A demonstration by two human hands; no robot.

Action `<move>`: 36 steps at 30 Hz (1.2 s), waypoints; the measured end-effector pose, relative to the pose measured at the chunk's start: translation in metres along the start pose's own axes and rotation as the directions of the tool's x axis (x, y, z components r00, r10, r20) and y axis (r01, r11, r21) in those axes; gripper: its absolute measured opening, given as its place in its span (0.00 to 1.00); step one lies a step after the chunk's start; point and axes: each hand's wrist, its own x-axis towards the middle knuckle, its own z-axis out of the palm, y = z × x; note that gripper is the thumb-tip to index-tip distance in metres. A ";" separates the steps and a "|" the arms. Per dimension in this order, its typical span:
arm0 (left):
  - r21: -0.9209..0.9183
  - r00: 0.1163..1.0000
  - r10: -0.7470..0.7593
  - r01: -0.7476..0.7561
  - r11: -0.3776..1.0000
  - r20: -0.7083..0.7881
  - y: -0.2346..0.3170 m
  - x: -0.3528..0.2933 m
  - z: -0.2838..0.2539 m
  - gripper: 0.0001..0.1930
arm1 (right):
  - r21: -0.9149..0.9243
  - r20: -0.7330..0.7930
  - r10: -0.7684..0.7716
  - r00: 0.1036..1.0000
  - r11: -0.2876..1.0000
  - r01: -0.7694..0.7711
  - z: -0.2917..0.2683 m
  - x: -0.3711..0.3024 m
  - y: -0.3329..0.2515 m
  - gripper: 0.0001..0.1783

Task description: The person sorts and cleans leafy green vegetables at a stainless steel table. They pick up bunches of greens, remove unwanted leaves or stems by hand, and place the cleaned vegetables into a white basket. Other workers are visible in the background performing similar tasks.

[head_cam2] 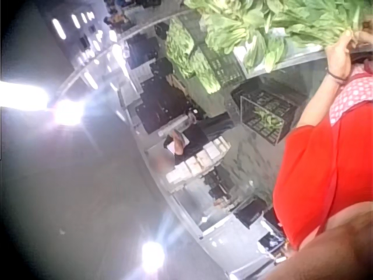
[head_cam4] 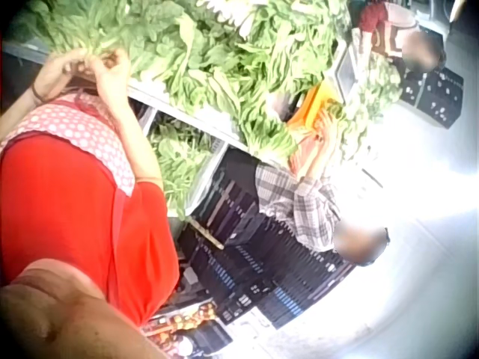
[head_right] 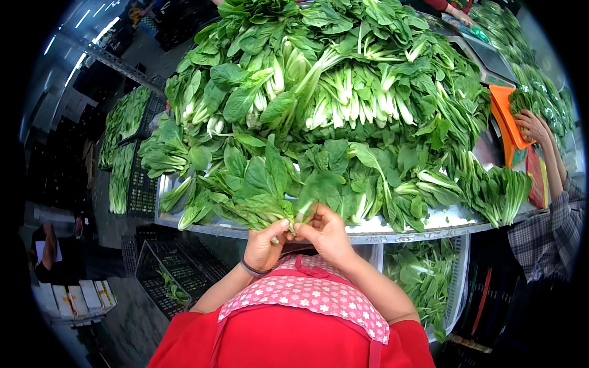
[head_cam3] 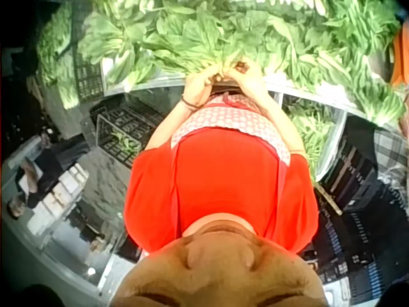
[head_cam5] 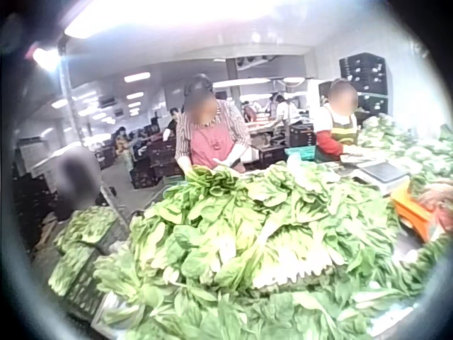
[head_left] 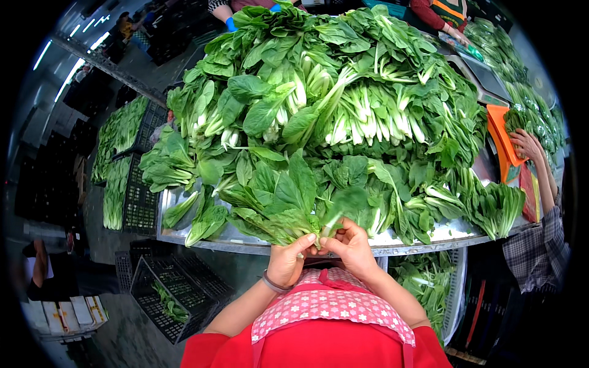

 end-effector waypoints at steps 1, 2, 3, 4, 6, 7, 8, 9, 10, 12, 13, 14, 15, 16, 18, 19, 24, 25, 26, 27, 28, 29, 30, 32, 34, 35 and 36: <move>-0.017 1.000 -0.014 0.014 1.000 0.008 0.001 0.000 -0.001 0.09 | 0.012 -0.012 0.006 1.000 1.000 -0.006 0.000 -0.001 0.002 0.11; -0.033 1.000 -0.025 0.026 0.999 0.017 0.001 0.001 -0.002 0.09 | 0.023 -0.022 0.011 1.000 1.000 -0.010 0.001 -0.003 0.004 0.10; -0.105 0.998 -0.056 0.057 0.993 0.010 0.002 0.002 -0.001 0.09 | -0.061 -0.032 -0.102 0.994 0.993 0.100 -0.001 -0.005 0.008 0.09; -0.175 0.996 -0.089 0.089 0.981 0.006 0.002 0.005 0.000 0.09 | -0.145 -0.035 -0.214 0.976 0.968 0.207 -0.003 -0.007 0.012 0.09; -0.316 0.981 -0.183 0.193 0.929 0.063 0.000 0.012 -0.007 0.09 | -0.302 -0.010 -0.429 0.903 0.863 0.406 -0.003 -0.010 0.015 0.08; -0.336 0.975 -0.211 0.221 0.915 0.069 -0.001 0.013 -0.007 0.09 | -0.288 -0.022 -0.461 0.887 0.853 0.435 -0.002 -0.014 0.012 0.08; -0.358 0.968 -0.240 0.251 0.899 0.076 -0.003 0.014 -0.004 0.09 | -0.278 -0.036 -0.491 0.870 0.842 0.463 -0.001 -0.020 0.007 0.09; -0.379 0.959 -0.270 0.281 0.882 0.084 -0.004 0.015 -0.002 0.09 | -0.268 -0.051 -0.521 0.852 0.829 0.491 -0.002 -0.025 0.006 0.09; -0.415 0.960 -0.269 0.279 0.866 0.083 -0.003 0.019 -0.002 0.09 | -0.236 -0.075 -0.516 0.854 0.841 0.487 -0.008 -0.031 0.007 0.11; -0.464 0.981 -0.172 0.193 0.864 0.086 0.006 0.029 -0.009 0.09 | -0.282 -0.078 -0.510 0.857 0.836 0.471 -0.024 -0.051 -0.008 0.11; -0.415 0.989 -0.140 0.144 0.898 0.042 0.011 0.031 -0.012 0.10 | -0.258 -0.132 -0.431 0.893 0.884 0.389 -0.042 -0.065 -0.012 0.11; -0.328 0.998 -0.067 0.070 0.942 0.019 0.016 0.029 -0.014 0.12 | -0.268 -0.106 -0.323 0.941 0.920 0.286 -0.064 -0.078 -0.020 0.11; -0.264 0.998 -0.056 0.060 0.963 0.024 0.018 0.027 -0.014 0.12 | -0.362 -0.168 -0.217 0.962 0.921 0.145 -0.090 -0.095 -0.024 0.10; -0.201 0.998 -0.047 0.052 0.978 0.031 0.019 0.024 -0.014 0.13 | -0.376 -0.228 -0.099 0.969 0.927 0.006 -0.114 -0.114 -0.025 0.09; -0.079 0.998 -0.049 0.053 0.995 0.042 0.015 0.021 -0.017 0.14 | -0.491 -0.434 0.125 0.892 0.797 -0.350 -0.170 -0.157 -0.013 0.06; -0.052 0.998 -0.050 0.052 0.997 0.040 0.010 0.021 -0.020 0.13 | -0.733 -0.538 0.121 0.834 0.421 -0.534 -0.187 -0.175 -0.007 0.09; 0.126 0.995 0.074 -0.082 0.989 0.064 -0.005 0.021 -0.015 0.12 | -0.814 -0.572 -0.268 0.775 0.301 -0.497 -0.188 -0.168 0.003 0.16; 0.183 0.990 0.112 -0.127 0.975 0.086 -0.007 0.020 -0.015 0.12 | -0.871 -0.475 -0.372 0.797 0.328 -0.366 -0.172 -0.151 -0.001 0.15; 0.213 0.987 0.154 -0.159 0.964 0.040 -0.010 0.020 -0.013 0.12 | -0.912 -0.376 -0.475 0.796 0.343 -0.226 -0.143 -0.128 -0.008 0.14; 0.284 0.979 0.191 -0.203 0.937 0.072 -0.010 0.018 -0.011 0.12 | -0.960 -0.240 -0.523 0.818 0.251 -0.122 -0.125 -0.109 -0.007 0.14; 0.352 0.969 0.226 -0.248 0.903 0.104 -0.009 0.017 -0.010 0.12 | -0.958 -0.163 -0.535 0.829 0.285 -0.005 -0.102 -0.089 -0.007 0.17; 0.414 0.956 0.260 -0.293 0.862 0.134 -0.007 0.014 -0.009 0.12 | -0.932 -0.082 -0.544 0.835 0.338 0.128 -0.080 -0.072 -0.006 0.22; 0.672 0.940 0.270 -0.338 0.658 0.209 0.000 0.009 -0.011 0.11 | -0.880 0.011 -0.533 0.846 0.397 0.261 -0.061 -0.056 -0.002 0.27; 0.747 0.822 0.405 -0.548 0.377 0.399 -0.002 0.011 -0.023 0.10 | -0.781 0.178 -0.525 0.832 0.440 0.444 -0.021 -0.032 -0.006 0.30; 0.650 0.876 0.363 -0.479 0.590 0.316 -0.001 0.007 -0.027 0.11 | -0.727 0.253 -0.567 0.784 0.423 0.541 0.007 -0.016 -0.011 0.29; 0.482 0.932 0.293 -0.361 0.798 0.212 -0.001 0.004 -0.027 0.12 | -0.716 0.273 -0.602 0.750 0.394 0.577 0.015 -0.011 -0.010 0.26; 0.264 0.972 0.193 -0.222 0.938 0.131 0.000 0.002 -0.028 0.13 | -0.714 0.285 -0.633 0.720 0.361 0.600 0.018 -0.007 -0.012 0.23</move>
